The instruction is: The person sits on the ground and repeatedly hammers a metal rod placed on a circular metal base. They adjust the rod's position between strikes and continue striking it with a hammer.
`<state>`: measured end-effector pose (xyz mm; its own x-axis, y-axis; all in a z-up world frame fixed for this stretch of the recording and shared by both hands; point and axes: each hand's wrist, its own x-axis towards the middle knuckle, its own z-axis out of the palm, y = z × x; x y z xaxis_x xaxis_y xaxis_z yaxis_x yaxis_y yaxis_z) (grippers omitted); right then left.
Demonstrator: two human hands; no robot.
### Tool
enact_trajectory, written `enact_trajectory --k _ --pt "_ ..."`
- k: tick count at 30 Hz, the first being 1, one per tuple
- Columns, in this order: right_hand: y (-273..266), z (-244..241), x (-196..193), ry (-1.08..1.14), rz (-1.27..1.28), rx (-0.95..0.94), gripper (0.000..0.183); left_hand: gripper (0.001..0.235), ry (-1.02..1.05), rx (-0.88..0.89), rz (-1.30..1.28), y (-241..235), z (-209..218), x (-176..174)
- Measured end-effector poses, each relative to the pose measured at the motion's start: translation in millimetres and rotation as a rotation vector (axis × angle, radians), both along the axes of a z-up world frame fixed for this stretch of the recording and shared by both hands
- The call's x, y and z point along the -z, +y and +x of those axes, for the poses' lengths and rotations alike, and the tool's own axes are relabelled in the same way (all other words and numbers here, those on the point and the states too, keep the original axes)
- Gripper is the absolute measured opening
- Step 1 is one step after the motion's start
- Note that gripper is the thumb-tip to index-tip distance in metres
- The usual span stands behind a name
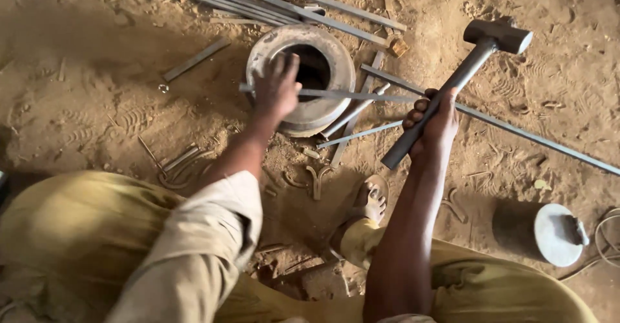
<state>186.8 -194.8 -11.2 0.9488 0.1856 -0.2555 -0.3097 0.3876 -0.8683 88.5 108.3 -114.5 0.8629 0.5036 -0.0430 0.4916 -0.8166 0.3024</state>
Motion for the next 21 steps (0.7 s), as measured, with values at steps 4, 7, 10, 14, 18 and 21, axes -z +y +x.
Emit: enact_trajectory --k 4,7,10,14,18,21 --pt "8.1 4.4 2.5 0.015 0.017 0.017 0.046 0.083 0.035 -0.257 -0.147 17.9 -52.4 -1.8" --pt "21.3 7.5 7.4 0.04 0.023 -0.01 0.047 0.085 -0.006 -0.272 -0.103 -23.0 -94.4 20.5" --pt "29.6 3.9 15.8 0.058 0.005 -0.049 0.047 0.073 0.079 -0.24 -0.038 -66.9 -119.0 45.1" --pt "37.8 -0.2 17.1 0.044 0.057 -0.127 0.045 0.045 0.096 -0.266 -0.478 -91.0 -119.6 63.9" --pt "50.0 -11.9 6.2 0.029 -0.042 -0.153 0.043 0.042 0.209 -0.169 -0.4 -100.8 -103.4 74.3" --pt "47.2 -22.7 -2.2 -0.02 -0.064 -0.165 0.04 0.043 0.134 -0.174 -0.566 -115.7 -81.1 84.8"
